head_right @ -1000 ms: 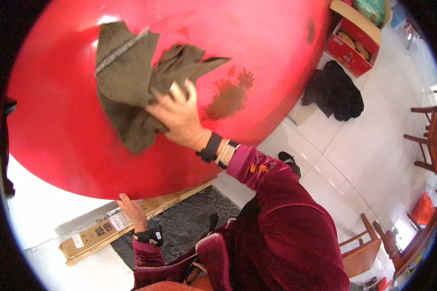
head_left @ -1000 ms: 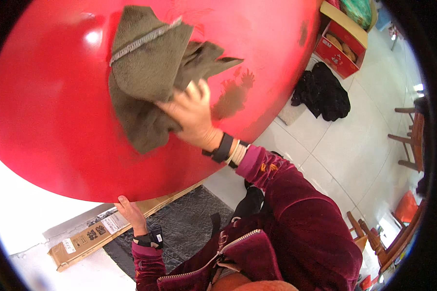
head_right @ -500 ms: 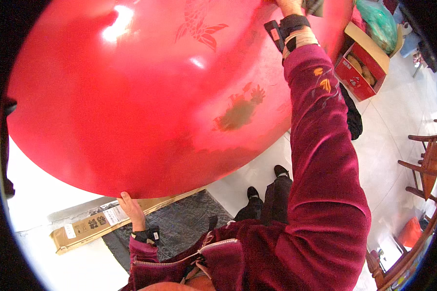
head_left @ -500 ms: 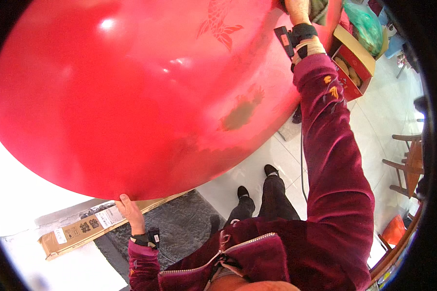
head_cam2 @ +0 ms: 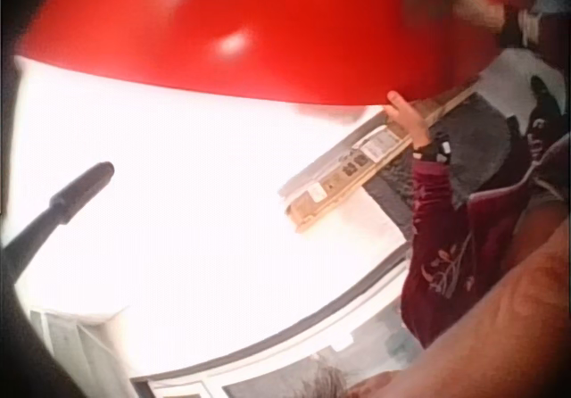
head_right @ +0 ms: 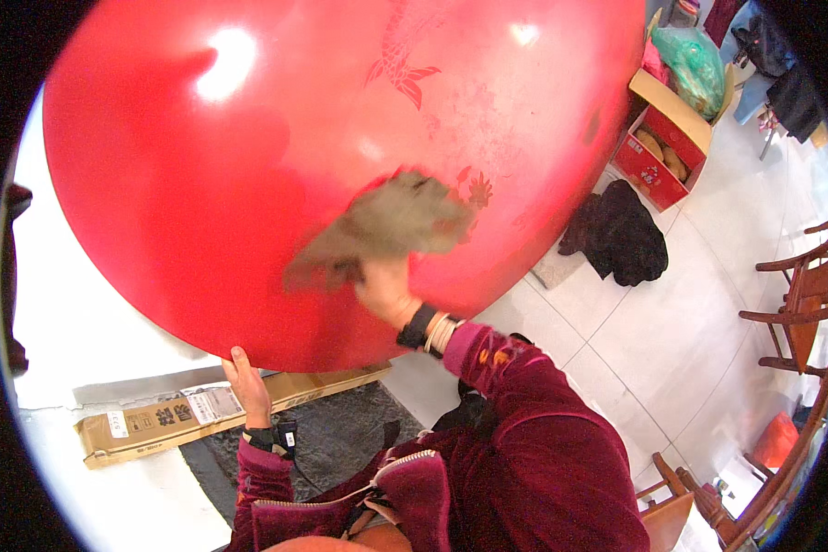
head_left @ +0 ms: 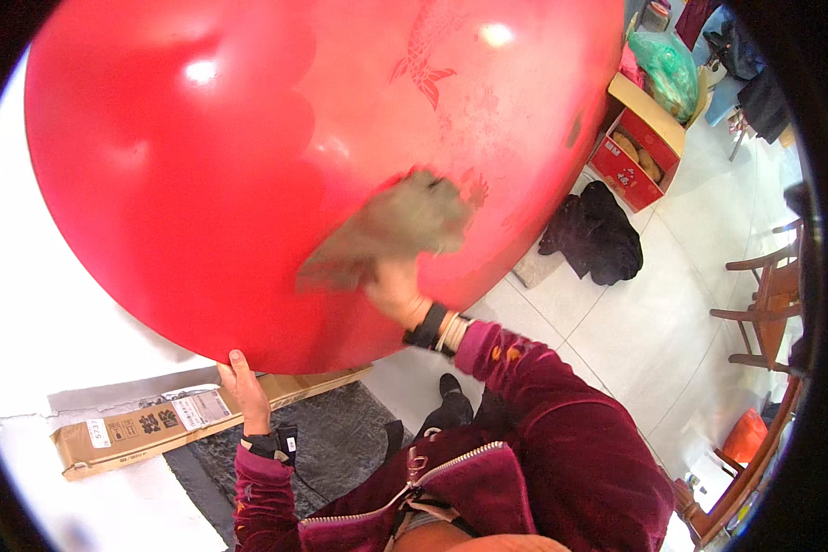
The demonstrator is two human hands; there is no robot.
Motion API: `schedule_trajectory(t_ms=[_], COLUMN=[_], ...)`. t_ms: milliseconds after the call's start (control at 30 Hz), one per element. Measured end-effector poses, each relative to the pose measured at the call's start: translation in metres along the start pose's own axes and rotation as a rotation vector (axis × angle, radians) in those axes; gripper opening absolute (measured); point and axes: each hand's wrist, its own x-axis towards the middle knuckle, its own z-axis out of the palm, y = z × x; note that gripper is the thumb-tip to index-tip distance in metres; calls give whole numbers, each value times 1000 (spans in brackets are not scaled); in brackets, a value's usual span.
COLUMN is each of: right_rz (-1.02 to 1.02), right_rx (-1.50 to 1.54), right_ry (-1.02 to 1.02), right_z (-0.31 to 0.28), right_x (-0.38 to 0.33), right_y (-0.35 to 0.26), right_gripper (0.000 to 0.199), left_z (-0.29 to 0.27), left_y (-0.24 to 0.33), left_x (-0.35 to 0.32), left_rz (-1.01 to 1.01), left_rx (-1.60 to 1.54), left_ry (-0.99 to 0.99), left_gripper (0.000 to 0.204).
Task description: The person wipes a wooden chair with a cloth, cleaning the seat, back, and legs. Then the person wipes a large red inflatable ball with the same cloth, rotating it to clean multiple sides.
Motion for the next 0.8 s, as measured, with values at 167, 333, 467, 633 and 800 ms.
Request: schedule_trajectory(t_ms=[167,333,467,633,800], right_rz=[-238,-165,144,228,-134], right_rx=[105,-708,-1135,286,31], right_ry=[256,-29,121,817,774], right_z=[60,7,-145,-218,-192], right_x=[-28,94,227,287,274], right_y=[31,113,129,96,11], right_gripper=[36,21,22,44,37], left_z=[-3,-4,-5,-5,4], left_y=[-3,-5,-7,-6,8], left_x=[5,4,3,2,1], left_rz=[52,81,71,-1,69], left_rx=[15,103,98,100,3], left_ry=[-85,-48,-41,0,-52], left_gripper=[54,53,51,50,50])
